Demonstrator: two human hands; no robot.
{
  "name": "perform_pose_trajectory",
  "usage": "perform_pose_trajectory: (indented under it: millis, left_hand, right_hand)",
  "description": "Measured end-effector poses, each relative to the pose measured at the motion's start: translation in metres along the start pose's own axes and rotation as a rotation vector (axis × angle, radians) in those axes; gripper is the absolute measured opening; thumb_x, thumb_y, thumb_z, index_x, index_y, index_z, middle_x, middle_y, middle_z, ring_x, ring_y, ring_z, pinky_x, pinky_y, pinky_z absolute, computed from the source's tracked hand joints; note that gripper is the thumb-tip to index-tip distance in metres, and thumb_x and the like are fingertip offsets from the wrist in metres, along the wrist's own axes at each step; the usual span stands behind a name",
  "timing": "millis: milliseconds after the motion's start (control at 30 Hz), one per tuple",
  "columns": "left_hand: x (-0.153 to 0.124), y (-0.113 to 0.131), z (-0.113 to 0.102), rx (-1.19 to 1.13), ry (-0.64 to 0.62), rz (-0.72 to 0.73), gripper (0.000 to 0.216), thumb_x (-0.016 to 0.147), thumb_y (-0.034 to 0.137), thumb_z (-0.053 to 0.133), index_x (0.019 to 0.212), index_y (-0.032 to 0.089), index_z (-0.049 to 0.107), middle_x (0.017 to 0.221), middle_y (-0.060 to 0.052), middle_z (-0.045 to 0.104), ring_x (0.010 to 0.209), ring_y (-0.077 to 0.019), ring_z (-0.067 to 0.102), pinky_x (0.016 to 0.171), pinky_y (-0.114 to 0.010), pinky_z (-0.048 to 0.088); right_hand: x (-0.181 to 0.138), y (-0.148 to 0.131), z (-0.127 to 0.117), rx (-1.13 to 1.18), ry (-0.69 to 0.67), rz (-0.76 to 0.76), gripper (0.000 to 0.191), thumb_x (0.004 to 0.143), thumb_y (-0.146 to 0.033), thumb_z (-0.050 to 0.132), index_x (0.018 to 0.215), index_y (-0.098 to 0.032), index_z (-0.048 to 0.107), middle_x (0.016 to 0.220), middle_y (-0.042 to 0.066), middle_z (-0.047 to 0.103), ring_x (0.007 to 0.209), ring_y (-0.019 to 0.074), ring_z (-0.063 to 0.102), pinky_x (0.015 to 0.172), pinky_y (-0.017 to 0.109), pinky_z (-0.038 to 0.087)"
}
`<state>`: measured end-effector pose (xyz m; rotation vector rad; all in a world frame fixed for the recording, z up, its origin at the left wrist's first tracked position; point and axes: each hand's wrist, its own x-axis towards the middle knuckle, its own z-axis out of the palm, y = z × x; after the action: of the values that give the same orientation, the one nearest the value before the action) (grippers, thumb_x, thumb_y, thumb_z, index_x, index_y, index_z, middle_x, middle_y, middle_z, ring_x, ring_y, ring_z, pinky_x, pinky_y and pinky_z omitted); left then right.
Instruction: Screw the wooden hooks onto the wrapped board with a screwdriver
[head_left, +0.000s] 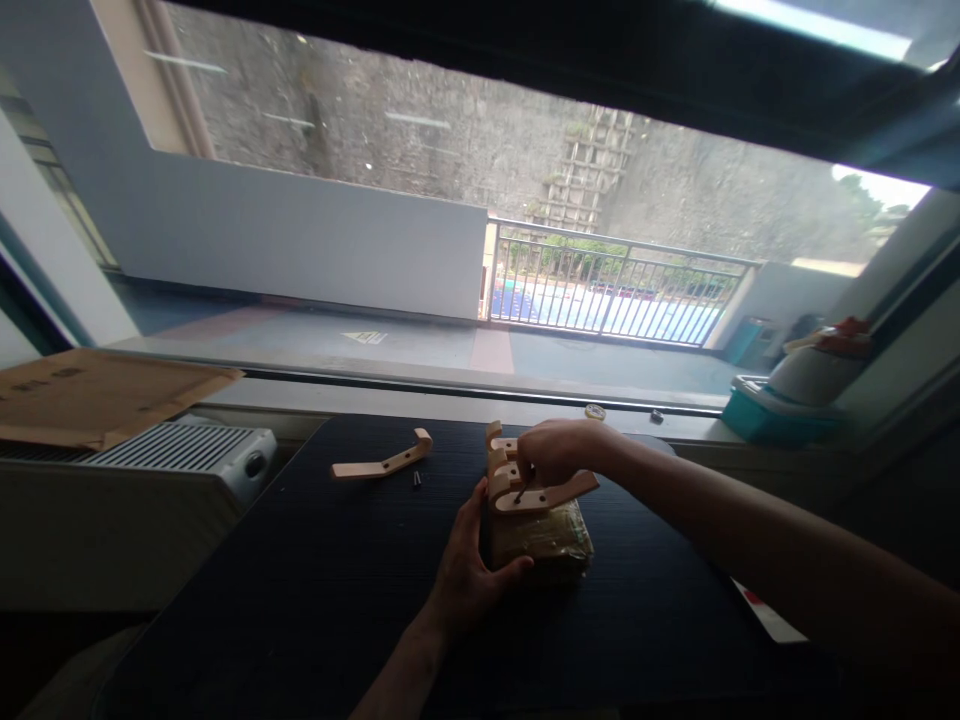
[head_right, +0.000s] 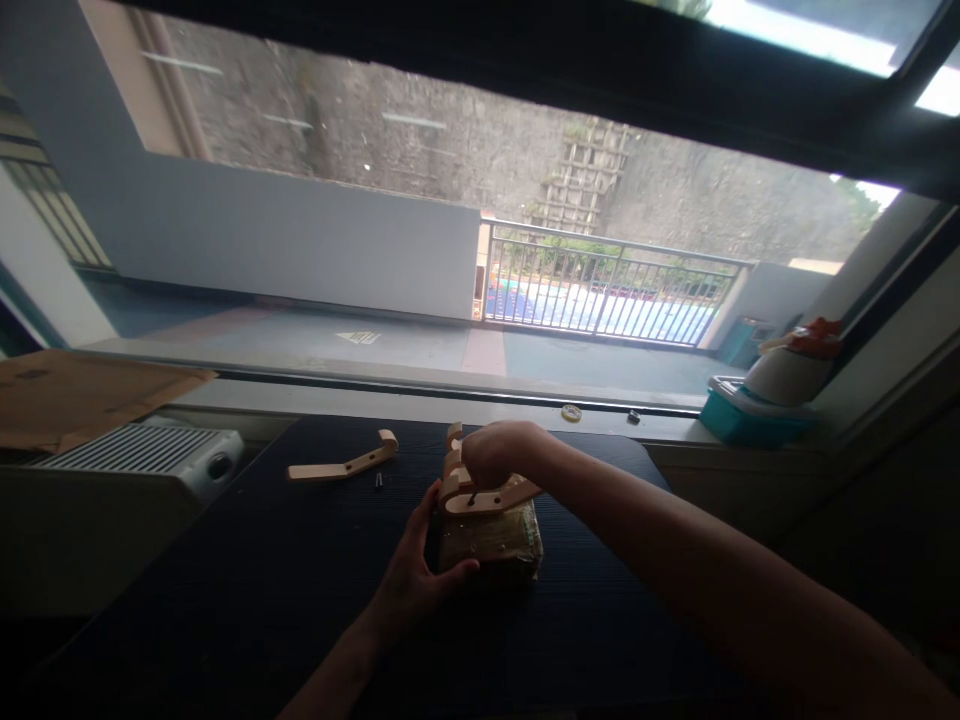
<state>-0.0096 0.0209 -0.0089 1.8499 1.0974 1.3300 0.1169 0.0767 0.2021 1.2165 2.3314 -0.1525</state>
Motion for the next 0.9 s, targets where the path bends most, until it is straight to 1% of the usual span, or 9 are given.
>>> perform_pose_trajectory:
  millis: [67,133,200,267,333,433,567,733,900]
  left_hand:
    - [0.0,-0.001,0.0,0.001,0.014,0.004,0.095,0.067,0.034,0.075,0.143,0.029,0.018,0.141,-0.012,0.038,0.129,-0.0337,0.038,0.104,-0.052,0.035]
    - [0.0,-0.001,0.001,0.012,0.028,0.002,0.095,0.067,0.035,0.075,0.143,0.029,0.019,0.141,-0.011,0.037,0.129,-0.034,0.037,0.104,-0.053,0.034]
    - [0.0,-0.002,0.001,0.029,0.026,-0.003,0.095,0.067,0.036,0.075,0.143,0.029,0.018,0.142,-0.012,0.036,0.13,-0.0339,0.036,0.105,-0.053,0.033]
    - [0.0,-0.003,0.001,0.043,0.009,-0.008,0.096,0.067,0.037,0.074,0.143,0.029,0.016,0.143,-0.012,0.035,0.131,-0.0337,0.035,0.104,-0.053,0.034]
    - [-0.001,-0.003,0.0,0.051,-0.005,-0.01,0.097,0.068,0.037,0.074,0.143,0.029,0.014,0.143,-0.013,0.034,0.13,-0.0333,0.036,0.104,-0.052,0.034]
    - [-0.001,-0.003,0.0,0.049,-0.007,-0.01,0.097,0.068,0.037,0.074,0.144,0.029,0.013,0.143,-0.013,0.034,0.13,-0.0335,0.036,0.104,-0.052,0.035]
    - [-0.001,-0.003,0.001,0.005,0.007,-0.015,0.097,0.067,0.035,0.075,0.143,0.029,0.016,0.142,-0.012,0.036,0.13,-0.0337,0.037,0.105,-0.053,0.033]
    - [-0.001,-0.003,0.001,-0.016,0.014,-0.018,0.096,0.066,0.034,0.075,0.143,0.029,0.018,0.143,-0.011,0.035,0.131,-0.0333,0.035,0.106,-0.052,0.031]
    - [-0.001,-0.001,0.001,0.029,-0.017,-0.027,0.096,0.069,0.036,0.073,0.143,0.029,0.013,0.143,-0.012,0.032,0.132,-0.0317,0.034,0.106,-0.051,0.032]
  right_hand:
    - [-0.001,-0.002,-0.001,0.011,-0.01,0.027,0.014,0.068,-0.011,0.065,0.08,-0.015,0.072,0.061,0.002,0.059,0.058,0.0167,0.054,0.057,0.028,0.039]
    - [-0.001,-0.005,-0.002,0.018,0.014,0.056,0.014,0.068,-0.014,0.066,0.08,-0.015,0.072,0.062,0.002,0.06,0.061,0.018,0.056,0.059,0.029,0.041]
    - [-0.001,-0.008,-0.004,0.024,0.045,0.076,0.02,0.064,-0.016,0.07,0.084,-0.017,0.071,0.065,0.002,0.061,0.066,0.0192,0.057,0.062,0.03,0.042]
    - [0.001,-0.009,-0.006,0.027,0.061,0.076,0.024,0.059,-0.017,0.074,0.083,-0.018,0.07,0.064,0.001,0.061,0.069,0.0194,0.057,0.064,0.03,0.043]
    - [0.003,-0.008,-0.007,0.023,0.06,0.063,0.018,0.057,-0.017,0.075,0.074,-0.017,0.07,0.06,0.0,0.059,0.068,0.0195,0.057,0.064,0.03,0.043]
    - [0.006,-0.006,-0.006,0.023,0.05,0.033,0.007,0.061,-0.016,0.072,0.066,-0.016,0.068,0.058,0.001,0.058,0.067,0.019,0.056,0.062,0.03,0.042]
    - [0.01,0.0,-0.003,0.055,0.011,-0.008,0.004,0.066,-0.016,0.066,0.069,-0.014,0.068,0.06,0.001,0.059,0.061,0.0159,0.054,0.057,0.027,0.04]
    - [0.016,0.006,0.001,0.095,-0.037,-0.009,0.012,0.069,-0.021,0.064,0.075,-0.012,0.069,0.066,0.004,0.062,0.058,0.0148,0.054,0.053,0.026,0.039]
    - [0.008,0.001,-0.006,0.06,-0.026,0.015,0.024,0.07,-0.028,0.067,0.089,-0.014,0.069,0.073,0.005,0.064,0.064,0.0178,0.057,0.055,0.028,0.04]
